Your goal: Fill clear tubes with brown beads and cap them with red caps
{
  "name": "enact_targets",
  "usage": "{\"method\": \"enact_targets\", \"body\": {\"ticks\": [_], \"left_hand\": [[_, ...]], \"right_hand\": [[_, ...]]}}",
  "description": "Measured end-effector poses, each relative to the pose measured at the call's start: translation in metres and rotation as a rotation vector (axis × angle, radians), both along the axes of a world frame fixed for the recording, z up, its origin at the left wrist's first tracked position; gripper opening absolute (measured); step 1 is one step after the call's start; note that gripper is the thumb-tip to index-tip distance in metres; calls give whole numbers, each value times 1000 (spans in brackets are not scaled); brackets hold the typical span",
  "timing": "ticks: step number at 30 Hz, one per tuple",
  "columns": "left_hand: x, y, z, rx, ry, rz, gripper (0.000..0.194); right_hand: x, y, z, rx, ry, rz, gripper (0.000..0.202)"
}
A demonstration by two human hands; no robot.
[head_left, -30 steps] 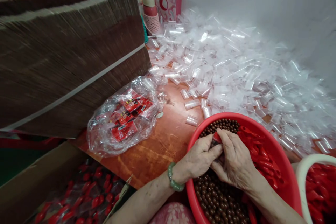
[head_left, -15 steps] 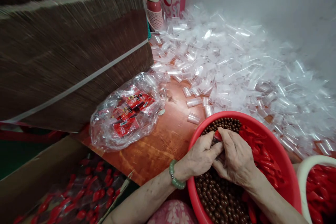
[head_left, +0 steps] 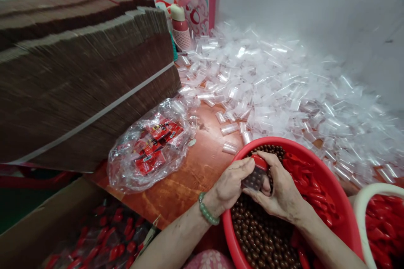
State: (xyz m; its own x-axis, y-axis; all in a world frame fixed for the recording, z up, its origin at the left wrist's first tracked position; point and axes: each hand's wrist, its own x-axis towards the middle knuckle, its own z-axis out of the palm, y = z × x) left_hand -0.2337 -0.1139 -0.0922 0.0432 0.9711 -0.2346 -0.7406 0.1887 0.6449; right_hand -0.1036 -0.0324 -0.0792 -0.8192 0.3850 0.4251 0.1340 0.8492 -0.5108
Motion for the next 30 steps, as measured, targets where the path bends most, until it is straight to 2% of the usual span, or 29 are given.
{"method": "enact_targets", "body": {"ticks": [3, 6, 11, 16, 20, 26, 30], "left_hand": [[0, 2, -2, -30, -31, -41, 61], [1, 6, -3, -111, -71, -67, 66], [9, 16, 8, -203, -65, -29, 67], [21, 27, 23, -197, -122, -7, 65], [30, 30, 28, -174, -206, 23, 59], [40, 25, 36, -155, -201, 63, 46], [43, 18, 39, -109, -153, 59, 50]], "right_hand": [[-1, -1, 1, -12, 15, 1, 63], [0, 0, -1, 48, 14, 0, 63], [4, 4, -2, 98, 46, -3, 70], [10, 10, 7, 167, 116, -31, 73], [17, 17, 15, 169, 123, 34, 71], [26, 17, 26, 217, 162, 86, 69], [29, 13, 28, 315, 192, 109, 71]]}}
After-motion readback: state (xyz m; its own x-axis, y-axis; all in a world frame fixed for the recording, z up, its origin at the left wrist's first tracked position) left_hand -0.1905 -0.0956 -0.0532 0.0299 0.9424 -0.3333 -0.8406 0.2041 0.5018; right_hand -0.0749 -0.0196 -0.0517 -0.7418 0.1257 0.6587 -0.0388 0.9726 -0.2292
